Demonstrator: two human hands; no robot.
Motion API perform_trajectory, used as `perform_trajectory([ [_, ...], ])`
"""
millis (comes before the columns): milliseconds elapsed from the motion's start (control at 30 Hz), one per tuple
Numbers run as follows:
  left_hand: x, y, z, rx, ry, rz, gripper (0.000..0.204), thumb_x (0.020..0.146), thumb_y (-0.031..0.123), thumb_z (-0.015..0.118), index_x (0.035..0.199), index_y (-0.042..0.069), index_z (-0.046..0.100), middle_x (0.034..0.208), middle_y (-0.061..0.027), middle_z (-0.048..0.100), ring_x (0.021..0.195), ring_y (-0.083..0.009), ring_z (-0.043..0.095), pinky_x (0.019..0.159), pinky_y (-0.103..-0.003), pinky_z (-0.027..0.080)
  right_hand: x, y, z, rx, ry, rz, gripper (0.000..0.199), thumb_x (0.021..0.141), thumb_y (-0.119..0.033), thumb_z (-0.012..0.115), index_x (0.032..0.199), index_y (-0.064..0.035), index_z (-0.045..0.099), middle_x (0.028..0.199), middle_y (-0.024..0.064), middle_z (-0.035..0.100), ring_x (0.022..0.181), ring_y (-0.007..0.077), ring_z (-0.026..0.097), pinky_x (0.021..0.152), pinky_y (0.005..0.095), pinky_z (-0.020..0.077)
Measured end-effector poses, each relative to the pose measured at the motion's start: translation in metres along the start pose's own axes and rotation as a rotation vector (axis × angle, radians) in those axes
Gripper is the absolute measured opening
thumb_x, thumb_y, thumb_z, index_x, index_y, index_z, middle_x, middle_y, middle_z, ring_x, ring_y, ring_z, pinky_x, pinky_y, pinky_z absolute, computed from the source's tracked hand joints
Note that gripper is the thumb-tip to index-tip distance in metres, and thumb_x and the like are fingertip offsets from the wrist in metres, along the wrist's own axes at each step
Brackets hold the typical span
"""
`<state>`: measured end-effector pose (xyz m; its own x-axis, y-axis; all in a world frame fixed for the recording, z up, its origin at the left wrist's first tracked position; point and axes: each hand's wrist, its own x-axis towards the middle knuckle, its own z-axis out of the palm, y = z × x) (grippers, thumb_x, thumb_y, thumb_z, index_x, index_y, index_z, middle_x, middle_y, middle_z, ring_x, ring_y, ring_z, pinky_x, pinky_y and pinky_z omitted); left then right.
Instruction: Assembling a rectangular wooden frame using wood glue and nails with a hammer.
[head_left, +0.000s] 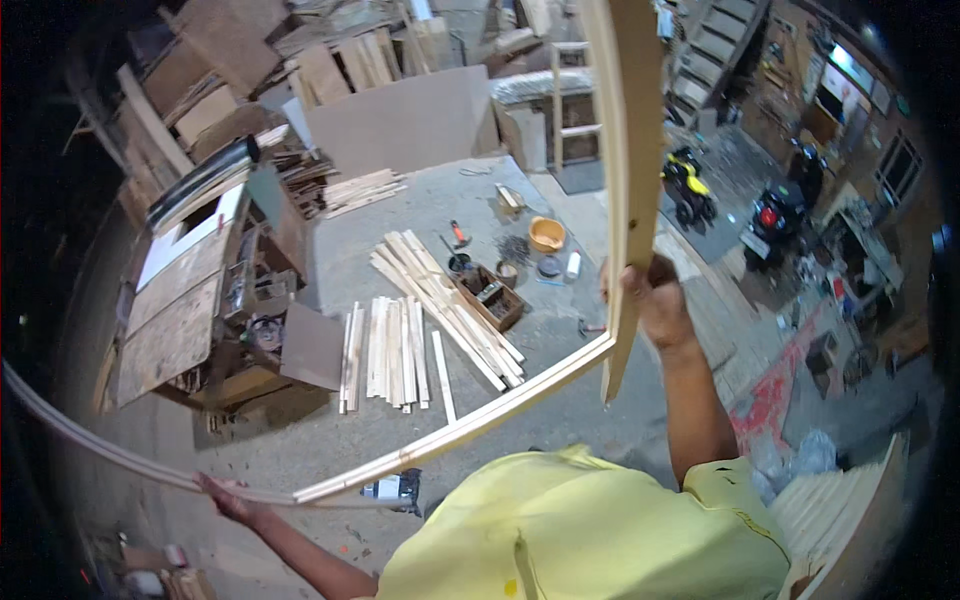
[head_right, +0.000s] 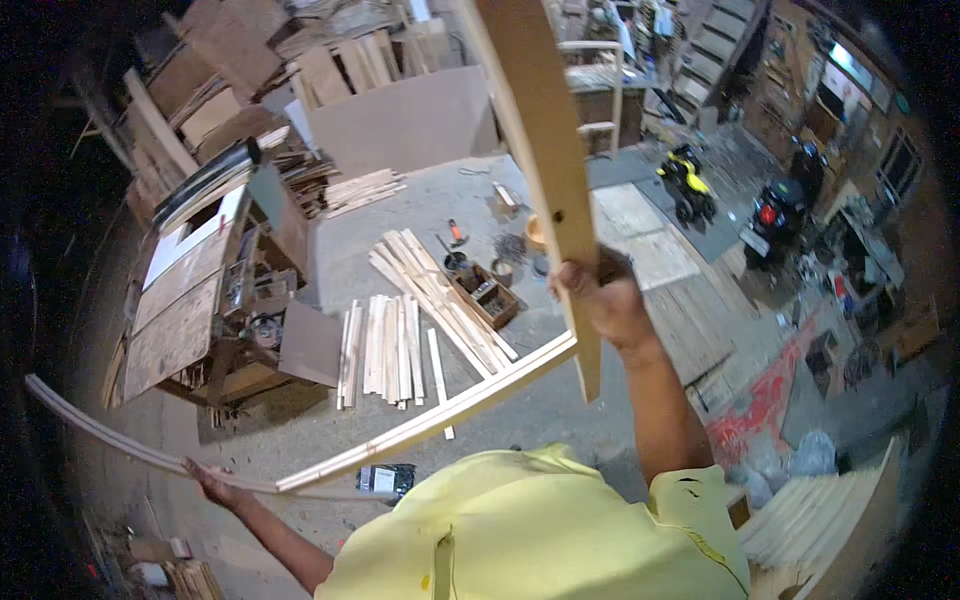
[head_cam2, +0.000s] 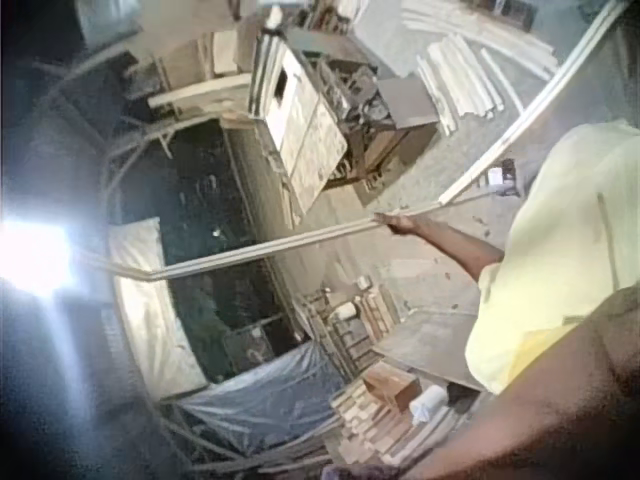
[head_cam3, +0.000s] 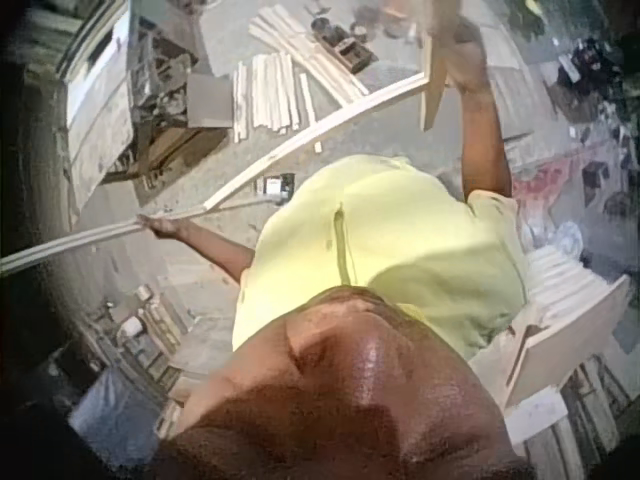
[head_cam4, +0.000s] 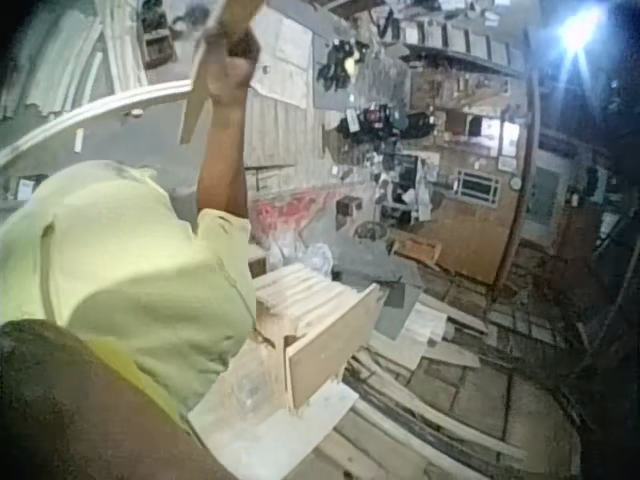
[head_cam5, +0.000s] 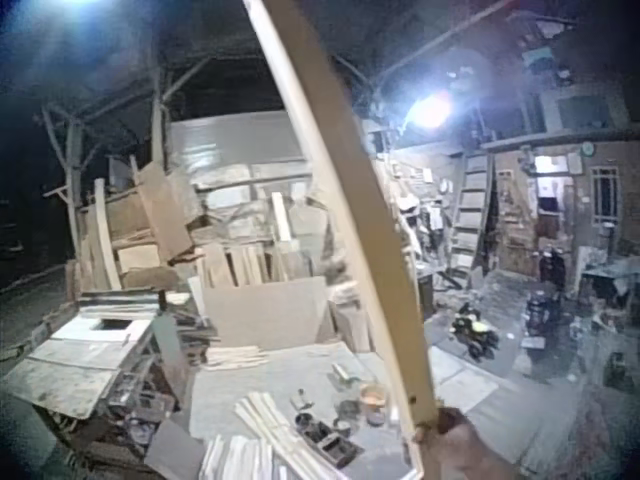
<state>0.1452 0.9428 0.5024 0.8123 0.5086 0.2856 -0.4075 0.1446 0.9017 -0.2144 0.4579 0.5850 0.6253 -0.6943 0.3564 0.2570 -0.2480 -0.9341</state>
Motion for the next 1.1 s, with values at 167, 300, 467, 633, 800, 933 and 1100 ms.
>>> perform_trajectory([
  [167,-0.075,-0.009,0.153,-0.054,-0.317,-0.071,0.043,0.085,0.052,0.057,0.074,0.014,0.04,0.065,0.0033,0.028,0.056,-0.0097,0.031,0.05,-0.026,0.03,-0.036,-0.001,-0.111,-0.05,0.385,-0.108,0.053,0.079,-0.051,0.066,0.095,-0.0009,0.054,0.076,0.0049,0.055,0.064,0.0131,0.056,0.058,0.0266,0.0462],
  [300,-0.152,-0.017,0.278,-0.095,-0.485,-0.101,0.041,0.088,0.048,0.056,0.078,0.011,0.042,0.066,0.0023,0.031,0.055,-0.0103,0.033,0.05,-0.027,0.029,-0.066,-0.005,-0.183,-0.118,0.639,-0.143,0.058,0.077,-0.055,0.064,0.094,-0.0011,0.052,0.082,0.0059,0.052,0.07,0.0141,0.052,0.063,0.028,0.0461],
  [467,-0.25,-0.023,0.42,-0.202,-0.663,-0.155,0.036,0.089,0.046,0.055,0.081,0.012,0.045,0.063,0.0019,0.035,0.055,-0.0098,0.036,0.049,-0.026,0.031,-0.072,0.0,-0.267,-0.185,0.884,-0.289,0.058,0.078,-0.054,0.063,0.096,-0.0005,0.05,0.081,0.0079,0.052,0.068,0.0166,0.054,0.061,0.0308,0.0468],
  [633,-0.346,-0.037,0.553,-0.299,-0.746,-0.339,0.037,0.089,0.046,0.054,0.077,0.013,0.045,0.064,-0.0008,0.04,0.059,-0.0106,0.04,0.055,-0.025,0.033,-0.046,0.004,-0.331,-0.295,0.973,-0.41,0.058,0.08,-0.058,0.059,0.094,-0.0037,0.047,0.079,0.0059,0.046,0.069,0.0161,0.049,0.062,0.0277,0.0422],
  [800,-0.444,-0.036,0.667,-0.366,-0.912,-0.207,0.041,0.092,0.049,0.043,0.075,0.012,0.042,0.064,-0.0006,0.037,0.059,-0.0115,0.037,0.056,-0.027,0.031,-0.003,-0.002,-0.388,-0.517,1.118,-0.434,0.059,0.083,-0.064,0.047,0.091,-0.0057,0.046,0.068,0.004,0.044,0.063,0.0137,0.044,0.058,0.0251,0.0374],
  [933,-0.513,-0.034,0.739,-0.509,-1.06,-0.147,0.039,0.089,0.046,0.052,0.072,0.012,0.042,0.063,-0.0019,0.04,0.057,-0.0145,0.039,0.055,-0.028,0.033,0.023,-0.003,-0.44,-0.671,1.221,-0.463,0.06,0.085,-0.066,0.042,0.091,-0.0061,0.046,0.067,0.004,0.044,0.061,0.0135,0.043,0.057,0.0252,0.0374],
  [1100,-0.606,-0.036,0.8,-0.552,-1.061,-0.253,0.042,0.088,0.043,0.053,0.066,0.011,0.039,0.06,-0.0023,0.036,0.056,-0.0155,0.037,0.054,-0.029,0.03,0.043,0.013,-0.533,-0.742,1.277,-0.512,0.063,0.085,-0.068,0.037,0.092,-0.0058,0.047,0.066,0.0042,0.044,0.059,0.0129,0.041,0.054,0.024,0.0364],
])
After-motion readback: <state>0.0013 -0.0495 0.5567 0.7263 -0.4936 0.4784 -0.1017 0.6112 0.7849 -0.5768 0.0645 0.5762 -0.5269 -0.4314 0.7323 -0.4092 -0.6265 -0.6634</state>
